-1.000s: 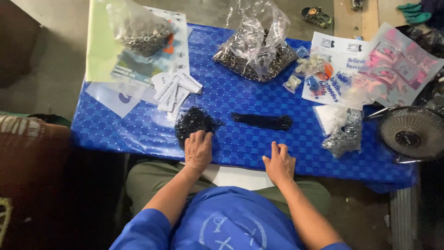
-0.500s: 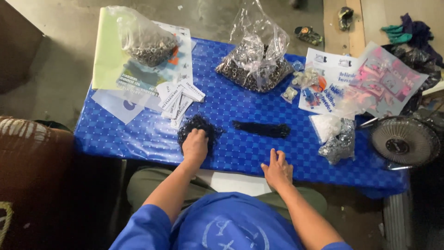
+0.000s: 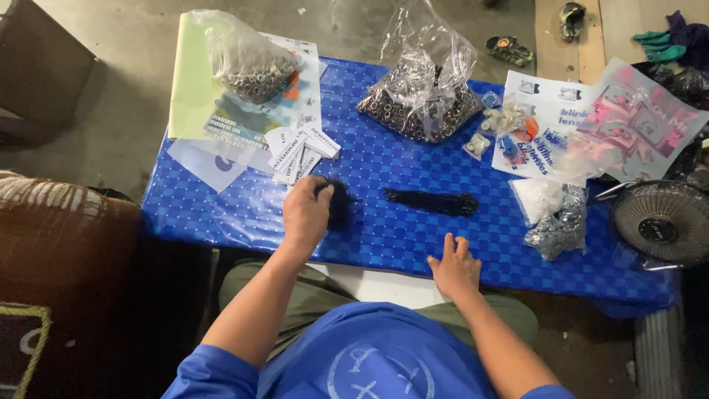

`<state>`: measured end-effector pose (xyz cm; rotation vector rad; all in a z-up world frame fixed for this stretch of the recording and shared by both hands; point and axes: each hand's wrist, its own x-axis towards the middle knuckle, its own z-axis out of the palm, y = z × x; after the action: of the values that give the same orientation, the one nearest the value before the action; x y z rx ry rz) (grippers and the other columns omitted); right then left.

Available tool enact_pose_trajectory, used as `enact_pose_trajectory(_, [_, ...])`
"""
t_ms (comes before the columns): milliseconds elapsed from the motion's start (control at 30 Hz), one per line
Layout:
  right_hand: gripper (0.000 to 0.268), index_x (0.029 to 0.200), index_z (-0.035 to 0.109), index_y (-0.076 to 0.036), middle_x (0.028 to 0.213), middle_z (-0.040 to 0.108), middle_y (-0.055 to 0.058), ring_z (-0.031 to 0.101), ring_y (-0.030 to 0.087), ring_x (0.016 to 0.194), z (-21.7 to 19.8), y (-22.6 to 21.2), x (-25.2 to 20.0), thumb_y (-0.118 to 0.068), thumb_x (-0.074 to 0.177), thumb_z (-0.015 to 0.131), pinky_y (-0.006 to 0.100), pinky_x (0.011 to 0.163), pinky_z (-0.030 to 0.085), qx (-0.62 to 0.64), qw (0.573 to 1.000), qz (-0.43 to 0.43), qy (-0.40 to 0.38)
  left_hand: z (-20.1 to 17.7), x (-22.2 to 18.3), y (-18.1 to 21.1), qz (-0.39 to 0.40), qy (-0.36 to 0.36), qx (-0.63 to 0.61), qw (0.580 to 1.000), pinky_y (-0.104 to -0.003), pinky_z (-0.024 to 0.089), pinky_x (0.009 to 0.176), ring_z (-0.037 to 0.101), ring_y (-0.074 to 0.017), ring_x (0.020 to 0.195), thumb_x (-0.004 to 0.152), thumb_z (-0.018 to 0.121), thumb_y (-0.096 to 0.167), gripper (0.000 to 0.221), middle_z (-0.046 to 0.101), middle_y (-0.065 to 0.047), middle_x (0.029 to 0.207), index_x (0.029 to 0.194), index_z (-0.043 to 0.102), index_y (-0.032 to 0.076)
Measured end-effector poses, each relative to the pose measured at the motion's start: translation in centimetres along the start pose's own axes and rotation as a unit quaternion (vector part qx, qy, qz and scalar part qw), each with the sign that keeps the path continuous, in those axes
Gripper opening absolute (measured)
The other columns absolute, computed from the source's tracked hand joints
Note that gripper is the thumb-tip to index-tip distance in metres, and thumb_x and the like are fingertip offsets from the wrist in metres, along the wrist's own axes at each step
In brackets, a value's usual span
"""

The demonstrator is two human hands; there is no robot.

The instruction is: Sorting and aligning small black plastic fasteners into organized bundles on a table.

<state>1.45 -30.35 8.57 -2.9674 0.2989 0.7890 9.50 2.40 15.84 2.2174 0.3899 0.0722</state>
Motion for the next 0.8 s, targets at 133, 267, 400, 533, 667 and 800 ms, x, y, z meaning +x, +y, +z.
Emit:
enact_pose_trajectory(133, [0.072, 0.157, 0.033, -0.009, 0.152, 0.032, 0.011, 0.062, 0.035, 0.124, 0.7, 0.5, 0.2, -0.048, 0.100, 0.053, 0.052, 0.100, 0.046, -0.005, 1.000, -0.001, -0.001, 1.9, -1.1, -2.8, 0.107, 0.051, 0.135, 0.984, -0.042, 0.057, 0.077, 0.070, -0.0297, 0.083, 0.088, 0.073, 0.035, 0.020, 0.066, -0.005, 0.086, 0.093, 0.069, 0.017])
enact_pose_trajectory(267, [0.064, 0.149, 0.046, -0.014, 0.143, 0.042, 0.008, 0.066, 0.034, 0.118, 2.1, 0.6, 1.7, -0.048, 0.096, 0.058, 0.052, 0.097, 0.046, -0.011, 0.999, -0.032, 0.020, 0.6, -1.7, -1.1, 0.125, 0.088, 0.120, 0.981, -0.041, 0.056, 0.072, 0.069, -0.0283, 0.080, 0.089, 0.074, 0.041, 0.022, 0.061, -0.002, 0.085, 0.092, 0.070, 0.020])
enact_pose_trajectory(400, [0.035, 0.125, 0.072, -0.017, 0.103, 0.071, 0.012, 0.071, 0.036, 0.102, -1.6, -4.5, -0.4, -0.029, 0.093, 0.069, 0.045, 0.089, 0.054, 0.313, 0.928, -0.167, 0.114, -0.7, -2.3, 2.2, 0.138, 0.092, 0.062, 0.984, -0.038, 0.057, 0.070, 0.069, -0.0264, 0.077, 0.091, 0.073, 0.039, 0.014, 0.060, 0.000, 0.081, 0.090, 0.074, 0.025])
enact_pose_trajectory(533, [0.046, 0.141, 0.057, -0.009, 0.100, 0.075, 0.016, 0.075, 0.020, 0.076, -6.4, -10.4, -3.5, -0.020, 0.097, 0.059, 0.033, 0.072, 0.063, 0.637, 0.733, -0.223, -0.088, 0.3, -2.5, 2.3, 0.321, 0.198, 0.129, 0.917, -0.031, 0.053, 0.062, 0.065, -0.0197, 0.069, 0.090, 0.072, 0.024, 0.005, 0.058, 0.002, 0.076, 0.095, 0.072, 0.023])
enact_pose_trajectory(667, [0.034, 0.128, 0.051, -0.014, 0.100, 0.066, 0.008, 0.071, 0.018, 0.082, -8.8, -14.5, -5.1, -0.034, 0.100, 0.049, 0.027, 0.071, 0.059, 0.778, 0.563, -0.173, -0.217, 0.7, -4.7, 2.8, 0.397, 0.163, 0.146, 0.891, -0.030, 0.048, 0.057, 0.061, -0.0193, 0.065, 0.091, 0.066, 0.023, 0.006, 0.054, 0.003, 0.071, 0.085, 0.064, 0.022])
enact_pose_trajectory(800, [0.034, 0.107, 0.066, -0.009, 0.087, 0.073, 0.013, 0.075, 0.026, 0.073, -8.0, -15.0, -3.0, -0.039, 0.105, 0.050, 0.035, 0.071, 0.061, 0.817, 0.510, -0.176, -0.202, 0.0, -6.5, 5.1, 0.416, 0.149, 0.074, 0.894, -0.032, 0.050, 0.064, 0.063, -0.0225, 0.078, 0.084, 0.074, 0.023, 0.010, 0.060, 0.001, 0.082, 0.093, 0.070, 0.022])
